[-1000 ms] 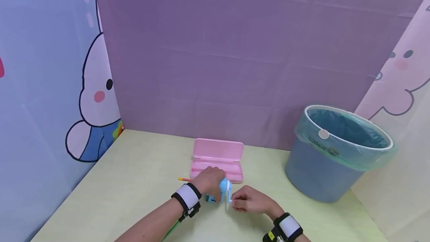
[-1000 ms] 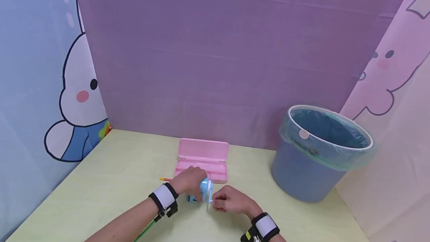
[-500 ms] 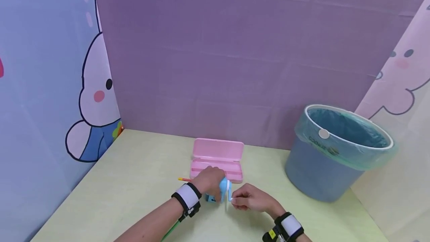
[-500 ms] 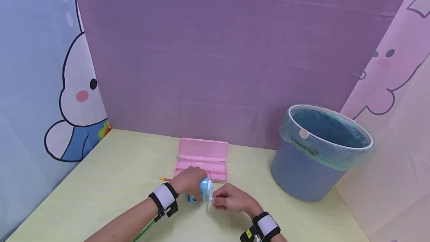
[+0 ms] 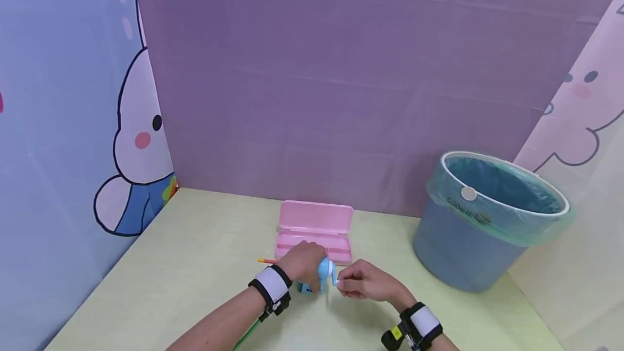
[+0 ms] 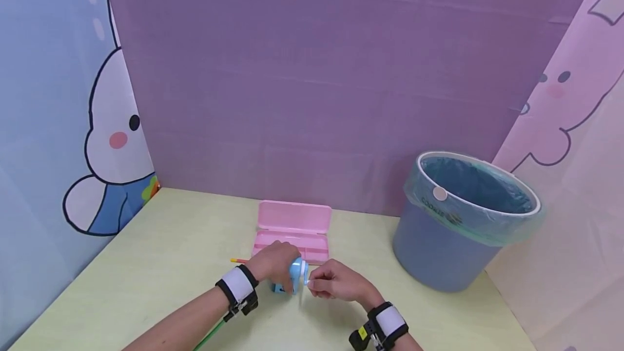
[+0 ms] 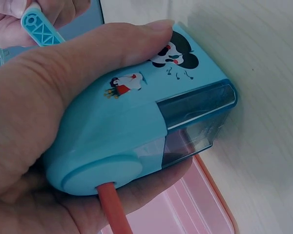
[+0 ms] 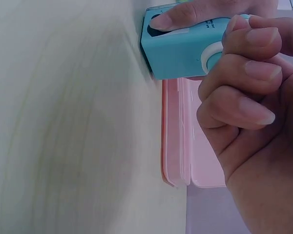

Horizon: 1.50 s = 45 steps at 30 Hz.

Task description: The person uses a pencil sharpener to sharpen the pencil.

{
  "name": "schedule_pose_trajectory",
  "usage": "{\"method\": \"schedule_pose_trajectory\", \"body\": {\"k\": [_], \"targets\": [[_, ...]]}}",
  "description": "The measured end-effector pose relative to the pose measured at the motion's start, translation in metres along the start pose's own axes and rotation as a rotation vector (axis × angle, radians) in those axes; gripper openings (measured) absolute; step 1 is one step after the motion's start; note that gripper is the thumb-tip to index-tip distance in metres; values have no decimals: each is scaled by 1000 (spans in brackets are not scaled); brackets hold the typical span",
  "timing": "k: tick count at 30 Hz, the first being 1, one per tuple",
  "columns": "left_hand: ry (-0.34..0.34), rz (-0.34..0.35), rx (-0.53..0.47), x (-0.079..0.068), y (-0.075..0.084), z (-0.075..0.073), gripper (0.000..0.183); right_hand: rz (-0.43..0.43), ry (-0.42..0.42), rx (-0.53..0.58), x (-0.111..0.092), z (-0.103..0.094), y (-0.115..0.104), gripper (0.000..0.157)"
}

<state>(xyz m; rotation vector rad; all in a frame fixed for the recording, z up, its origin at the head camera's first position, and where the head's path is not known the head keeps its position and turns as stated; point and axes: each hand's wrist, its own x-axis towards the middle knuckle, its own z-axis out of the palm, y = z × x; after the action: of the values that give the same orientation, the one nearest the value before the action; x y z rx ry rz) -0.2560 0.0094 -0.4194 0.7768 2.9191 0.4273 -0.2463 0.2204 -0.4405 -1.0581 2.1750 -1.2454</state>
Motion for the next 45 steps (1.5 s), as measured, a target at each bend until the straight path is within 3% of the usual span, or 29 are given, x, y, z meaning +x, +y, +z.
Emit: {"method": "schedule_pose_trajectory", "body": {"k": [12,19,37,45], "targets": [[-8,-21,-28,1,0,0,46,26,62,-34,3,-10,-7,32],[-4,-13,-30,0,0,-1,45,-18,62,-16,4,-13,-7,28],[-6,-6,-41,4,-3,4,48,52,122,-93,9,-28,-5,20],[-11,-10,-35,3,-2,4,50,51,83,-119,11,-32,-7,21]]}}
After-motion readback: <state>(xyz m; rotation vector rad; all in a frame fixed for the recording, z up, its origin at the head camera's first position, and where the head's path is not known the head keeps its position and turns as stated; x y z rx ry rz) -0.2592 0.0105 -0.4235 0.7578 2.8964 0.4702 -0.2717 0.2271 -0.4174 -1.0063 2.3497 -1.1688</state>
